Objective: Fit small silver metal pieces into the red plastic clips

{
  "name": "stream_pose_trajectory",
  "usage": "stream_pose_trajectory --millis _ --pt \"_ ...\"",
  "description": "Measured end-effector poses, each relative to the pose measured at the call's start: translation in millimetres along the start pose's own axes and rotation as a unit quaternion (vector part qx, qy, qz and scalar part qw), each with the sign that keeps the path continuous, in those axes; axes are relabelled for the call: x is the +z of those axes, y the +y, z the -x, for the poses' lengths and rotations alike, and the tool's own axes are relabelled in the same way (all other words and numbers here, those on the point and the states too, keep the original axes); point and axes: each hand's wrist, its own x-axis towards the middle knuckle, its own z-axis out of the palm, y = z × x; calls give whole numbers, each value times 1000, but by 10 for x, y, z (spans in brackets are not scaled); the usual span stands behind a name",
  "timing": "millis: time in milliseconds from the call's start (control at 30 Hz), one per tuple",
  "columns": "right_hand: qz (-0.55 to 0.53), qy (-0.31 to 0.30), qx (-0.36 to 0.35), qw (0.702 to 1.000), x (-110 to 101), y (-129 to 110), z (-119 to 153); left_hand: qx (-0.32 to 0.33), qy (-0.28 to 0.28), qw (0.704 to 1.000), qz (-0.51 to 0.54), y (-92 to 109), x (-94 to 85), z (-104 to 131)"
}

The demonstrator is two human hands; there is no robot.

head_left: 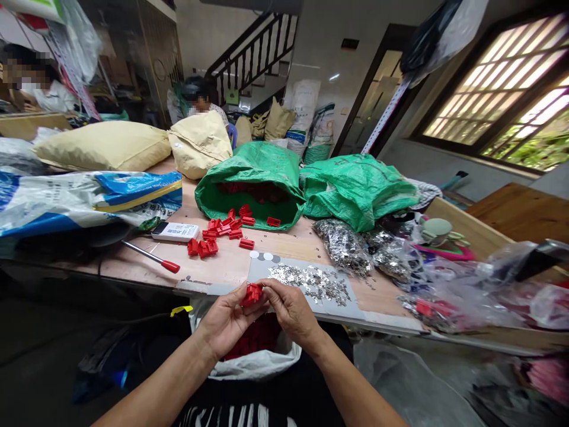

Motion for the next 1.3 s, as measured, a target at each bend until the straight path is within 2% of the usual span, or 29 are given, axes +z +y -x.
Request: stream_pose_trajectory --millis 167,300,400,467,567,667,767,800,867,933,1000,1033,1100,1200,1233,1300 --pt "-39 -27 0 999 -32 -33 13 -20 3 1000 15 -27 -43 -5" --pt "36 -38 39 998 4 -26 67 -13 25 999 19 -110 -72 13" --pt "91 -43 27 995 73 63 140 2 51 999 0 -244 -147 33" --pt "117 -59 16 991 126 169 203 10 61 997 -44 -330 -247 29" --pt "138 -89 42 986 193 361 299 44 68 973 -215 -366 -438 -9" --pt "117 -86 68 987 205 500 350 152 50 916 -368 -235 -590 -68" --pt "85 -53 52 994 153 538 312 268 85 829 -483 34 -665 -180" --pt "79 -43 39 995 126 538 277 317 106 785 -522 137 -682 -240" --pt "77 -29 15 997 63 546 176 412 150 676 -591 332 -721 -394" --pt "85 -13 6 996 -14 585 37 462 186 570 -653 495 -773 -580" --pt "100 11 14 995 -110 663 -140 479 225 492 -692 615 -830 -764" --pt "107 23 21 994 -165 715 -244 478 243 466 -704 659 -856 -847" --pt "122 42 28 991 -284 836 -486 465 274 437 -719 719 -897 -985" --pt "167 56 26 984 -444 1036 -920 456 299 420 -725 747 -949 -1123" --pt "191 59 34 979 -485 1102 -1077 460 290 419 -727 743 -973 -1157" --pt "239 61 72 966 -540 1228 -1392 478 237 421 -734 723 -1045 -1220"
